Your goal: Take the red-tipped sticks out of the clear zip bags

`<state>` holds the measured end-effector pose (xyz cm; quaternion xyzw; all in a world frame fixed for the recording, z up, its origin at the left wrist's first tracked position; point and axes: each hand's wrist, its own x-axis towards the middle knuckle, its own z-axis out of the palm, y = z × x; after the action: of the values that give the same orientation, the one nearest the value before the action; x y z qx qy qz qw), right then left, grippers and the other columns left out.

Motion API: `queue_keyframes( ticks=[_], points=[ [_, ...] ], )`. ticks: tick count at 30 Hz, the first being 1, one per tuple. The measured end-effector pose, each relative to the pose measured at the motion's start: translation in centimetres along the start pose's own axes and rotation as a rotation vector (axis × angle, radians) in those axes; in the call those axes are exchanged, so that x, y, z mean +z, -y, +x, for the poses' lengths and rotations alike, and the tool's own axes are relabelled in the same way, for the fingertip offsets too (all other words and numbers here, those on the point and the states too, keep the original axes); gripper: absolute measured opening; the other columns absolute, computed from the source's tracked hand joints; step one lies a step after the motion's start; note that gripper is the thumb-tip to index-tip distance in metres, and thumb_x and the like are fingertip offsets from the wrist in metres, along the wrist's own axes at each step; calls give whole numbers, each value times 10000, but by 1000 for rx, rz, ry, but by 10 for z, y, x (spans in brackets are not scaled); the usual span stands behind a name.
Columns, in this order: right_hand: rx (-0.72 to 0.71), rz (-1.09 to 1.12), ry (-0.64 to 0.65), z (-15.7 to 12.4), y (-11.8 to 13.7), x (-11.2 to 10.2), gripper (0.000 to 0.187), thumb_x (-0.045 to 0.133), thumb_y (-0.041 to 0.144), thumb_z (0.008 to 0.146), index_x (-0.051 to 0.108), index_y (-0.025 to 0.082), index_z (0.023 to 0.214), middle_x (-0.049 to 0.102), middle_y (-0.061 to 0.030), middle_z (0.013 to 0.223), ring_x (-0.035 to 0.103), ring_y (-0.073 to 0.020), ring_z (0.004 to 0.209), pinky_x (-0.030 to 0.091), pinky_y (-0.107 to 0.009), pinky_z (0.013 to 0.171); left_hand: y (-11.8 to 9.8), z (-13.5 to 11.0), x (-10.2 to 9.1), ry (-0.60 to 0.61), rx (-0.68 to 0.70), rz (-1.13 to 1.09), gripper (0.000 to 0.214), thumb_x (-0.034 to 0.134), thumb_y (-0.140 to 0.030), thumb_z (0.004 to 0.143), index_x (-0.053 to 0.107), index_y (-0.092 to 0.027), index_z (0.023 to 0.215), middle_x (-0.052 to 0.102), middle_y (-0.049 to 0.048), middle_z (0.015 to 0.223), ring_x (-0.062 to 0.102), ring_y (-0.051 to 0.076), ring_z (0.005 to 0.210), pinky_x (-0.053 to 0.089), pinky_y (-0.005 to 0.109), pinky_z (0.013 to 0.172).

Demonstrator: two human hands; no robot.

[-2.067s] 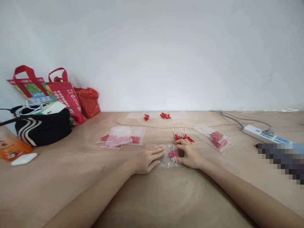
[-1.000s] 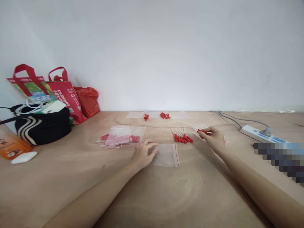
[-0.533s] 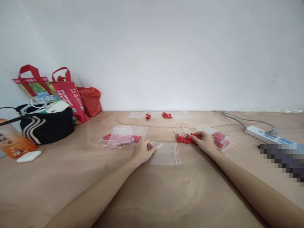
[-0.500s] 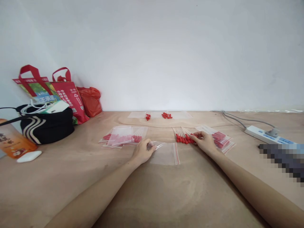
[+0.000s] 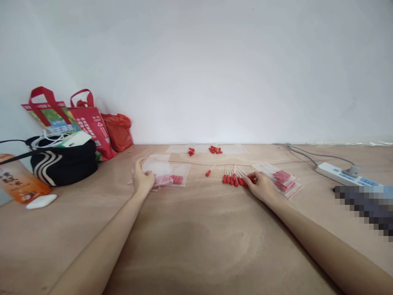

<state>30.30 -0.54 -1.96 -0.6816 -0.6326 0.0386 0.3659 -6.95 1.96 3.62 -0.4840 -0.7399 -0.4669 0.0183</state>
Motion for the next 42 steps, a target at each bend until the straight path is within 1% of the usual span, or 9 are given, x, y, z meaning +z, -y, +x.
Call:
queue_keyframes(
  ticks=[5, 11, 13, 15, 17, 21, 25, 33, 42],
  points=[
    [-62, -4, 15, -1, 1, 0, 241, 495, 377, 754, 607, 167, 716, 567, -48, 698, 524, -149, 642, 373, -242, 586, 0, -5, -6, 98, 57, 317, 602, 587, -125, 625, 413, -241, 1189, 405, 102, 1093, 450, 287, 1043, 389, 403, 874],
    [-37, 82, -42, 0, -2, -1, 269, 468, 399, 752, 591, 163, 713, 535, -37, 679, 496, -134, 577, 373, -247, 561, -17, -18, -9, -109, 263, 396, 461, 552, -232, 690, 467, -196, 1142, 293, 119, 1290, 259, 340, 1195, 209, 509, 962],
    [-32, 96, -85, 1, -4, -1, 271, 471, 403, 744, 588, 162, 703, 519, -34, 676, 481, -127, 552, 378, -252, 566, -29, -22, 3, 35, 472, 338, 404, 479, -206, 750, 464, -186, 1153, 350, 104, 1286, 259, 297, 1217, 169, 463, 1007],
    [-23, 105, -122, 2, -6, -2, 268, 473, 400, 737, 585, 160, 696, 500, -30, 666, 468, -123, 536, 379, -257, 567, -45, -24, 26, 359, 653, 290, 378, 424, -151, 783, 470, -178, 1157, 436, 94, 1236, 324, 241, 1197, 221, 371, 1014],
    [-12, 109, -153, 3, -8, -4, 260, 476, 391, 732, 583, 159, 687, 486, -28, 657, 461, -124, 533, 376, -261, 567, -60, -21, 57, 553, 706, 289, 396, 427, -95, 783, 466, -171, 1170, 448, 90, 1242, 345, 224, 1191, 239, 342, 1014],
    [-41, 112, -200, 1, -12, -10, 236, 484, 373, 722, 578, 162, 676, 469, -24, 625, 451, -136, 551, 367, -267, 575, -79, -5, 115, 624, 643, 300, 312, 516, -135, 803, 505, -136, 1114, 498, 124, 1168, 464, 223, 1083, 354, 341, 933],
    [-63, 92, -251, 2, -18, -17, 243, 469, 377, 727, 579, 167, 674, 464, -28, 617, 446, -148, 578, 363, -265, 575, -82, 11, 140, 634, 563, 302, 278, 480, -282, 858, 492, -142, 1098, 519, 81, 1091, 546, 187, 918, 474, 379, 764],
    [84, -189, -257, 21, -49, -41, 280, 438, 378, 745, 625, 171, 770, 556, -81, 792, 502, -212, 776, 373, -326, 731, -98, -22, 132, 650, 459, 127, 120, 555, -180, 773, 606, -102, 849, 602, 119, 945, 550, 232, 938, 428, 341, 811],
    [394, -338, -74, 28, -77, -50, 636, 441, 706, 615, 621, 186, 934, 550, -166, 938, 515, -342, 882, 347, -518, 754, -97, -101, 107, 851, 247, -230, 195, 539, -296, 762, 580, -131, 858, 660, 24, 647, 604, 123, 496, 465, 218, 499]
  ],
)
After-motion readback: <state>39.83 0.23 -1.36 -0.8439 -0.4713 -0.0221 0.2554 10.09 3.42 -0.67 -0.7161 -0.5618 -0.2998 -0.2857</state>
